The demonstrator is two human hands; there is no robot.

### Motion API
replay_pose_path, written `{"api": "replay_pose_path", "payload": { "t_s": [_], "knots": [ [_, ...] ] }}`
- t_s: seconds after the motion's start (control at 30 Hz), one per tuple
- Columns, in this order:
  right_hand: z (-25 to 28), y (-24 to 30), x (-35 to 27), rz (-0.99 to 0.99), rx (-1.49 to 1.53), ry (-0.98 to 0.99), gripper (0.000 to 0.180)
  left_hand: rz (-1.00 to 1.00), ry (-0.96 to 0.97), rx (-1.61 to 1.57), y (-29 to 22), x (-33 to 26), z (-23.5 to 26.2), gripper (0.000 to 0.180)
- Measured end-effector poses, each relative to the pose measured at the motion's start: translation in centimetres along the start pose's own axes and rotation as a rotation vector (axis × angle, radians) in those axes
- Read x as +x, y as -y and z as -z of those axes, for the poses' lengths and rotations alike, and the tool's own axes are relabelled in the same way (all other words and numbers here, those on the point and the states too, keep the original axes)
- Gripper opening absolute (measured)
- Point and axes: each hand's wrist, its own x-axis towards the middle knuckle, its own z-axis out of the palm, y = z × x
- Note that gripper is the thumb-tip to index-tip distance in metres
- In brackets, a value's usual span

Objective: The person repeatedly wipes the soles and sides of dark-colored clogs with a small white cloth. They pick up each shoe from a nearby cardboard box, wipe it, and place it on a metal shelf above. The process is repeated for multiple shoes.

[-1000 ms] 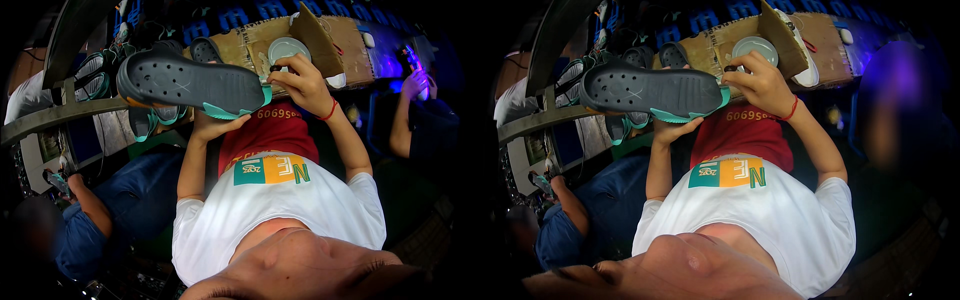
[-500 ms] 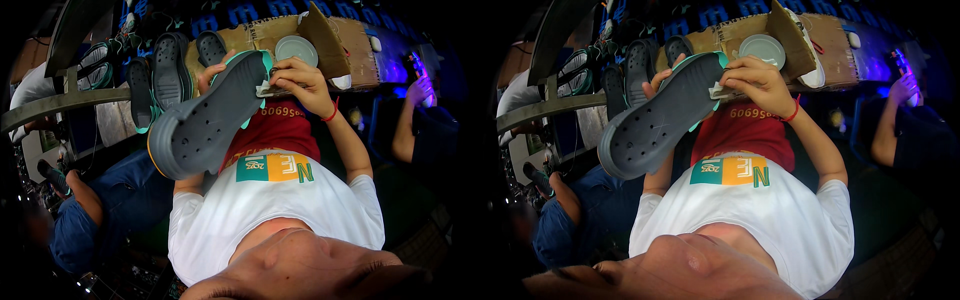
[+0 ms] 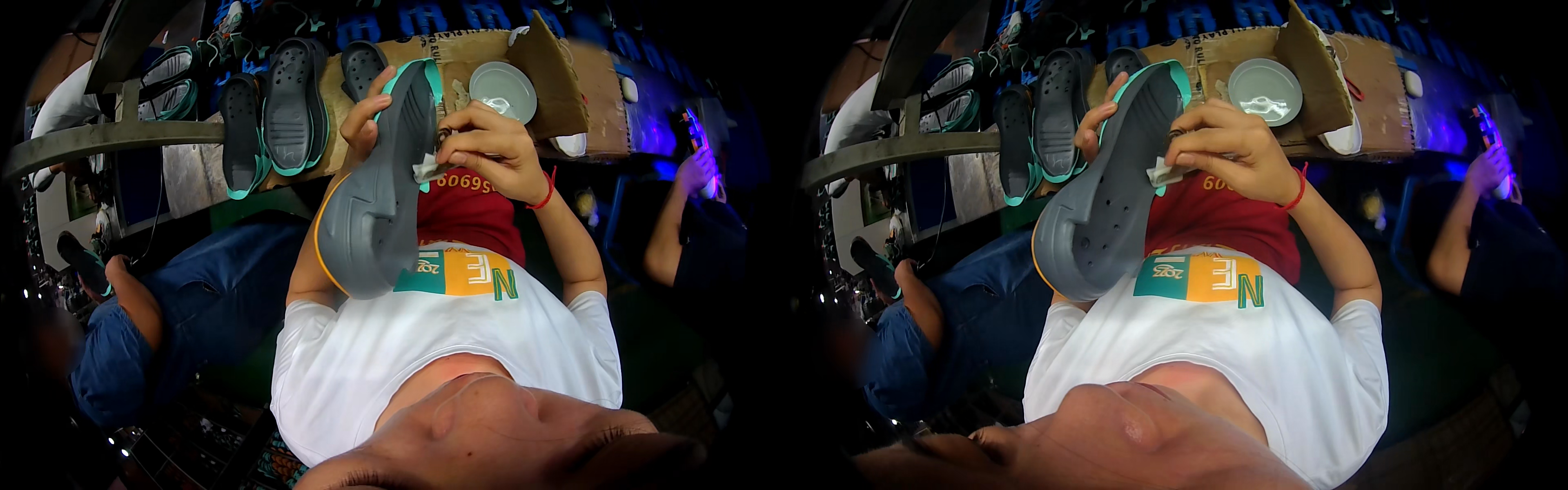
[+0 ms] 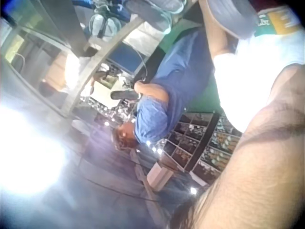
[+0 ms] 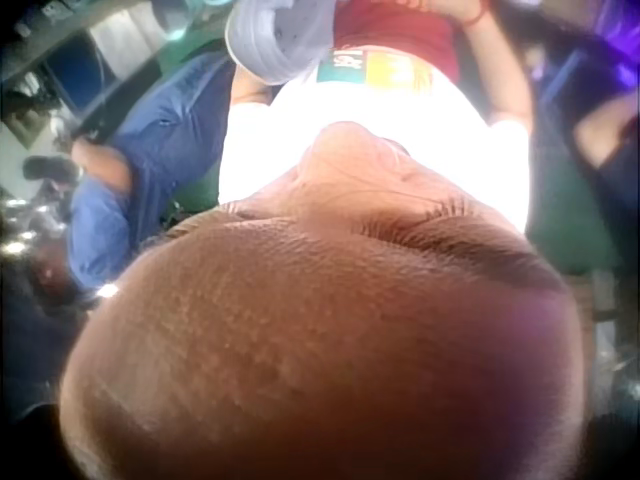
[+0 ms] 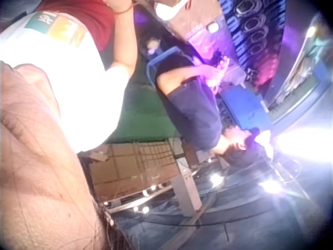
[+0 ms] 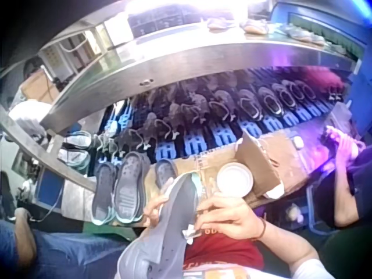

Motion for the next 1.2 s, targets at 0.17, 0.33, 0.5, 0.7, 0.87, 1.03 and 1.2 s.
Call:
{"api": "replay_pose_path", "payload": {
  "t_s": [0.17, 0.33, 0.5, 0.7, 0.87, 1.03, 1.2],
  "knots": [
    [0.3, 0.7, -0.1, 0.036, 0.002, 0.049, 0.011, 0.09, -0.016, 0.054, 0.6, -1.2, 0.3, 0.07],
    [0.6, 0.7, -1.2, 0.024, 0.108, -0.135, 0.009, 0.025, -0.016, 0.31, -1.2, 2.3, -0.9, 0.072],
    [3.3, 1.7, -4.0, 0.101, 0.272, -0.648, 0.013, 0.131, 0.234, 0.274, -2.3, 7.3, -0.5, 0.082],
    [6.4, 2.5, -7.2, 0.172, 0.243, -0.886, 0.016, 0.195, -0.049, -0.022, -0.1, 24.1, -10.7, 0.048],
    [5.9, 3.2, -5.6, 0.117, 0.258, -0.777, 0.016, -0.011, -0.481, 0.296, 11.0, 37.3, -15.6, 0.023],
    [5.5, 2.6, -7.0, 0.012, 0.232, -0.736, 0.011, 0.178, -0.219, -0.32, 3.8, 26.3, -16.7, 0.07],
    [4.0, 2.1, -7.2, -0.127, 0.177, -0.646, 0.01, 0.156, 0.077, 0.528, 0.2, 8.5, -5.4, 0.081]
  ]
}}
